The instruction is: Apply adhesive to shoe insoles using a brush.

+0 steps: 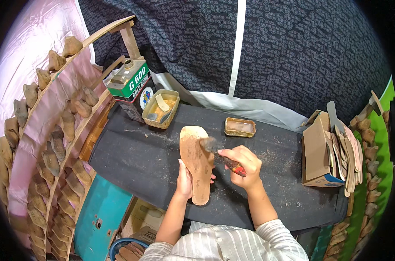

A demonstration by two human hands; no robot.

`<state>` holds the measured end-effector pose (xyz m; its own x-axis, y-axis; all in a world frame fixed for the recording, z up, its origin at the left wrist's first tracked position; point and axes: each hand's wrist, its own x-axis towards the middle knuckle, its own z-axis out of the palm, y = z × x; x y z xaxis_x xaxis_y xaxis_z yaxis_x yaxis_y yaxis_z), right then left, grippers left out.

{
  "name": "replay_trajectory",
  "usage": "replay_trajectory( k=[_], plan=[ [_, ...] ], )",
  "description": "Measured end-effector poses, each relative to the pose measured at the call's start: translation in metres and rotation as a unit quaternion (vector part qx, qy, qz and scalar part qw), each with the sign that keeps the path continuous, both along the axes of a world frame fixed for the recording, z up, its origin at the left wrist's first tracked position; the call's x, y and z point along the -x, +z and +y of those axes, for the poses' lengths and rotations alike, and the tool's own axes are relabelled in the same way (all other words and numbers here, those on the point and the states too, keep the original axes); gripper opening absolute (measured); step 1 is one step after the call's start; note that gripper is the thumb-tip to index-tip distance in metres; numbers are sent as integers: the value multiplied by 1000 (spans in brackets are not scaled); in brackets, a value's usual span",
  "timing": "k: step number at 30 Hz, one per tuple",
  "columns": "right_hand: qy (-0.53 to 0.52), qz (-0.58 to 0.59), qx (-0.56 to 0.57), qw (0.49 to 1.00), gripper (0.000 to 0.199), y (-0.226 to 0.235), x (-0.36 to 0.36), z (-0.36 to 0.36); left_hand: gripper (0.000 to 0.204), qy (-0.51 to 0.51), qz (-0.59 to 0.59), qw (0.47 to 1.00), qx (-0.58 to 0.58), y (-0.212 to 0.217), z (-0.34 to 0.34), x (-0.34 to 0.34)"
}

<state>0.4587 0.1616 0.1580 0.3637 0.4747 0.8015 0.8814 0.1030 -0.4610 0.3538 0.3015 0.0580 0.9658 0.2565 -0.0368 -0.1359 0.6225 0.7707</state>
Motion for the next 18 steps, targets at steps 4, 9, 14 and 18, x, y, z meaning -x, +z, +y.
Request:
replay_trajectory(
  k=[4, 9, 14, 18],
  plan=[
    [-25, -5, -24, 999, 44, 4, 0, 2, 81, 11, -3, 999, 30, 9, -3, -7],
    [-56, -24, -33, 998, 46, 3, -4, 4, 79, 29, 5, 999, 38, 7, -5, -14],
    [-57, -36, 8, 998, 42, -4, -9, 0, 78, 5, 10, 999, 52, 11, -11, -14],
    [-27, -51, -26, 998, 40, -2, -9, -10, 76, 21, 14, 998, 49, 2, -12, -11]
  ],
)
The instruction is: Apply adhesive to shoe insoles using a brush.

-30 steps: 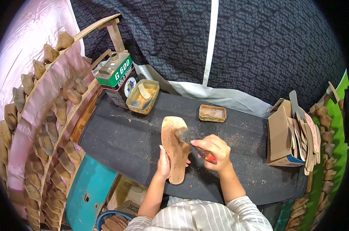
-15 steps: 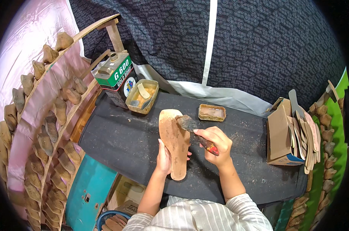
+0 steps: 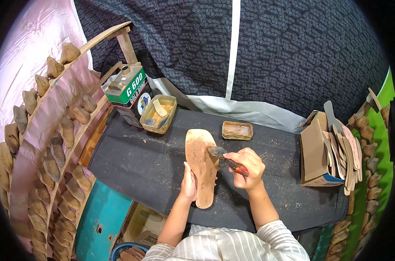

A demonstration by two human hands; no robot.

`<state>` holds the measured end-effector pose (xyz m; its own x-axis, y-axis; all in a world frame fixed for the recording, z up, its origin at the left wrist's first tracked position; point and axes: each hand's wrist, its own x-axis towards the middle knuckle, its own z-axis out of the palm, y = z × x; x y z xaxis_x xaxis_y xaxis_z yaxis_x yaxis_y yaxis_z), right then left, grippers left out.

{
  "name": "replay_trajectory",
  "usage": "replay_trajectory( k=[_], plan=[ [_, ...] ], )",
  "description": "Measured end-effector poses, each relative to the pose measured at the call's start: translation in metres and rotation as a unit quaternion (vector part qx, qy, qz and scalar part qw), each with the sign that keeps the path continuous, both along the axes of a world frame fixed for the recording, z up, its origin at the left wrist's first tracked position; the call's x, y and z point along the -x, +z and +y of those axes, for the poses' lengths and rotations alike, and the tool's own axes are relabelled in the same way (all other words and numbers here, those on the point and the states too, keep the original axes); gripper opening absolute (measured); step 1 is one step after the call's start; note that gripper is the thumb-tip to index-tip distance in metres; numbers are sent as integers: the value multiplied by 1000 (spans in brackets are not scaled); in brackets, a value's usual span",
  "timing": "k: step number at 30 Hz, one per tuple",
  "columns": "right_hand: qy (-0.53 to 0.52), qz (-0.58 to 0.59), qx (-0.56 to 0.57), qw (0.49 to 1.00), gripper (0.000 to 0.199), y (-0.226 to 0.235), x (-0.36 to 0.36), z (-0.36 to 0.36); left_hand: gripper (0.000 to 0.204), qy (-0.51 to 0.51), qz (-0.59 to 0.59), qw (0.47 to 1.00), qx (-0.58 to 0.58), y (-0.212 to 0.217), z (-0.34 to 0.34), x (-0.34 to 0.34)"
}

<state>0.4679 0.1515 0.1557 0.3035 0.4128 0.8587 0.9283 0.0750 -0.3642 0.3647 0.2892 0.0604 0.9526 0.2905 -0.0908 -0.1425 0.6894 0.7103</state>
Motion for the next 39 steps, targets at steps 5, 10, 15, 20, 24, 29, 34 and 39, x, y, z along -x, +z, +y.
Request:
replay_trajectory(
  k=[5, 10, 15, 20, 24, 29, 34, 39],
  plan=[
    [-9, -32, -50, 998, 40, 7, -7, 10, 77, -44, -10, 998, -44, 6, -6, 2],
    [-3, -20, -5, 1000, 40, 3, -4, 1, 78, -36, 1, 998, -61, -5, 3, 2],
    [-3, -57, -29, 998, 40, 7, -4, 12, 77, -50, 16, 996, -76, -3, 1, 4],
    [-19, -63, -28, 997, 43, 8, -2, 9, 77, -36, 40, 994, -99, -7, 0, 6],
    [-36, -49, -23, 998, 45, 4, -3, 2, 77, -24, 32, 994, -98, -7, 3, 8],
    [-22, -54, -25, 998, 44, 8, -1, 9, 78, -45, 45, 993, -102, -4, 5, 11],
    [-30, -48, -10, 998, 44, 2, -2, 1, 79, -10, 38, 994, -104, -7, 6, 10],
    [-9, -31, -40, 999, 44, 3, -1, 3, 79, -19, 40, 995, -88, -7, 8, 13]
  ],
)
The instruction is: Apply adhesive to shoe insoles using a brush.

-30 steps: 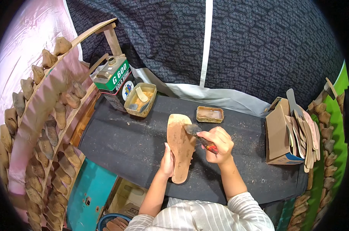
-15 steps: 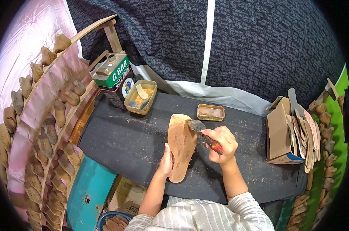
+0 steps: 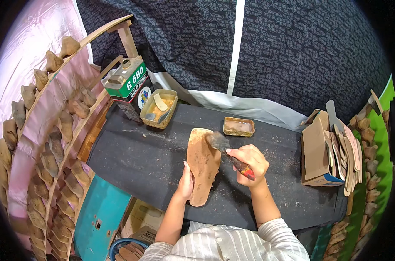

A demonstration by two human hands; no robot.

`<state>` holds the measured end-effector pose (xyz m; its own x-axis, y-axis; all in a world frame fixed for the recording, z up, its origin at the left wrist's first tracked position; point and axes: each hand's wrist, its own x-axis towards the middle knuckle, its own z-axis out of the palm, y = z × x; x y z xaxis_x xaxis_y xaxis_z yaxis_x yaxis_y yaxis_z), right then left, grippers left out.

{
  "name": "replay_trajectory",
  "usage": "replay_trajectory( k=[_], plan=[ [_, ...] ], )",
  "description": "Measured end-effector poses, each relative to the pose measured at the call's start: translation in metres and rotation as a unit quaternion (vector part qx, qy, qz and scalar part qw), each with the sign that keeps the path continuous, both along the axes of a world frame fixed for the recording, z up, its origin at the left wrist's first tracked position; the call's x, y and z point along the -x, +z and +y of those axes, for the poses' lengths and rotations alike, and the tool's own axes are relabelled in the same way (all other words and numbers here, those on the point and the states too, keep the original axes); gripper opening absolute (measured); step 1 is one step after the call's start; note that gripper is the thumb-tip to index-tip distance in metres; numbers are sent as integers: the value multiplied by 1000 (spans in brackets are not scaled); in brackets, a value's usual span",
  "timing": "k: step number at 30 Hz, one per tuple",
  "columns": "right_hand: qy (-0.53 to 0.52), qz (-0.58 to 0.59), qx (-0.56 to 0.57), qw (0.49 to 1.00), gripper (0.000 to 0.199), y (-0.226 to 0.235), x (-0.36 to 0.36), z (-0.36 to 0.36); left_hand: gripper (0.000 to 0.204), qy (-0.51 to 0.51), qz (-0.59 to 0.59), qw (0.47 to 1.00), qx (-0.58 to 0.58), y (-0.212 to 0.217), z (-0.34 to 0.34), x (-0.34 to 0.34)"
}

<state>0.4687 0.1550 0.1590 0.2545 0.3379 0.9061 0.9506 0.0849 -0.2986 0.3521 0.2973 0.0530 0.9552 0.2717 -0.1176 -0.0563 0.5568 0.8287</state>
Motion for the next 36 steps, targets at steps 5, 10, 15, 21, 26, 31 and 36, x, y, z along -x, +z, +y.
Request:
replay_trajectory(
  k=[5, 10, 15, 21, 26, 31, 36],
  plan=[
    [-12, -35, 30, 999, 40, -3, 0, -2, 75, -35, -19, 999, 9, 5, 0, 1],
    [24, 16, 47, 999, 43, -8, -2, -10, 77, -14, -25, 999, 27, 5, 4, 2],
    [-12, 16, 11, 1000, 43, -5, 0, -1, 78, -44, -39, 997, 41, 10, 0, 3],
    [25, -7, 46, 999, 39, -11, 5, -9, 77, 5, -67, 997, 44, 2, 7, 1],
    [51, 20, 43, 998, 36, -11, 11, -4, 75, 41, -59, 996, 47, 7, 2, 0],
    [66, -8, 35, 997, 31, -21, 15, 5, 73, 145, -40, 986, 71, 18, -9, -10],
    [176, -2, 114, 978, 39, -28, 14, -7, 69, 144, -101, 982, 70, 18, 1, -13]
  ],
)
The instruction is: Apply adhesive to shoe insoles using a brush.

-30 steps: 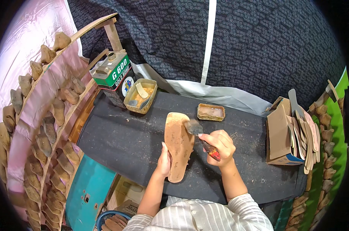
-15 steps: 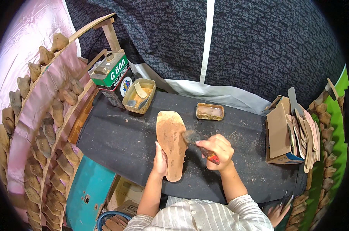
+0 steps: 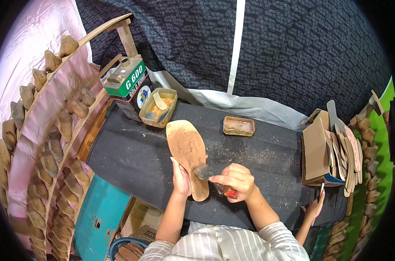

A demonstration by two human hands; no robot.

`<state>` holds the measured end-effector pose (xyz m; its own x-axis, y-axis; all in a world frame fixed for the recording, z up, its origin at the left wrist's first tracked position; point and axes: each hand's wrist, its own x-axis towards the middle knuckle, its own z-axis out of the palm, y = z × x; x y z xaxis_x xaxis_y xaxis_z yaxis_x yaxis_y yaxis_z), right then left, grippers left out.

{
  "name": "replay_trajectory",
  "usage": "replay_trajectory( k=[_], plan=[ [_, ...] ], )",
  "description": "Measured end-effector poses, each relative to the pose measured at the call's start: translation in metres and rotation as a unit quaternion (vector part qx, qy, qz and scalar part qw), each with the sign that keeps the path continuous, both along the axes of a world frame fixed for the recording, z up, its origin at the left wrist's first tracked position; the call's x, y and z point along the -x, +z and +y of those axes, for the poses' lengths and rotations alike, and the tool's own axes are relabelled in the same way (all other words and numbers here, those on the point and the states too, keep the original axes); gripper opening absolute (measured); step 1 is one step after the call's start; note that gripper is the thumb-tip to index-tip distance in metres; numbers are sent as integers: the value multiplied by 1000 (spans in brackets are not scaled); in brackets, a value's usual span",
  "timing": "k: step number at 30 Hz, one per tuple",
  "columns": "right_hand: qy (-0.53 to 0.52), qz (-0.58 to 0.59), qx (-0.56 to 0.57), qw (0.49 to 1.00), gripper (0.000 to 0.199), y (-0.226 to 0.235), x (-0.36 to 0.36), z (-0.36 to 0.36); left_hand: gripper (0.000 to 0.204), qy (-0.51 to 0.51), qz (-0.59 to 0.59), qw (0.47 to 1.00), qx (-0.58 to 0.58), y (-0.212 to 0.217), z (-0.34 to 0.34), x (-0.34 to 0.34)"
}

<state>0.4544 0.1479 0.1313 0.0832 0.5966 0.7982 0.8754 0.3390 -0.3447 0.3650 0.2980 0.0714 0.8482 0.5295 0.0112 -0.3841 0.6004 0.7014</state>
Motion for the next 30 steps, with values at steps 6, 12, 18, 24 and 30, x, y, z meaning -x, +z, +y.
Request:
replay_trajectory(
  k=[6, 12, 18, 24, 30],
  plan=[
    [-67, -2, -64, 996, 38, 7, 1, 10, 70, -2, -13, 1000, 26, 0, 0, 1],
    [-45, -4, -41, 998, 39, 4, 2, 7, 70, 13, -5, 1000, 14, 4, 4, -1],
    [-17, 18, -46, 999, 40, 4, -2, 6, 70, -2, -27, 1000, 10, 3, 6, 1],
    [-55, 11, -64, 996, 40, 5, 2, 12, 69, 36, -1, 998, 48, 2, 5, 0],
    [-15, 19, -10, 1000, 41, 1, -1, 3, 69, -3, -33, 999, 20, 3, 9, 2]
  ],
)
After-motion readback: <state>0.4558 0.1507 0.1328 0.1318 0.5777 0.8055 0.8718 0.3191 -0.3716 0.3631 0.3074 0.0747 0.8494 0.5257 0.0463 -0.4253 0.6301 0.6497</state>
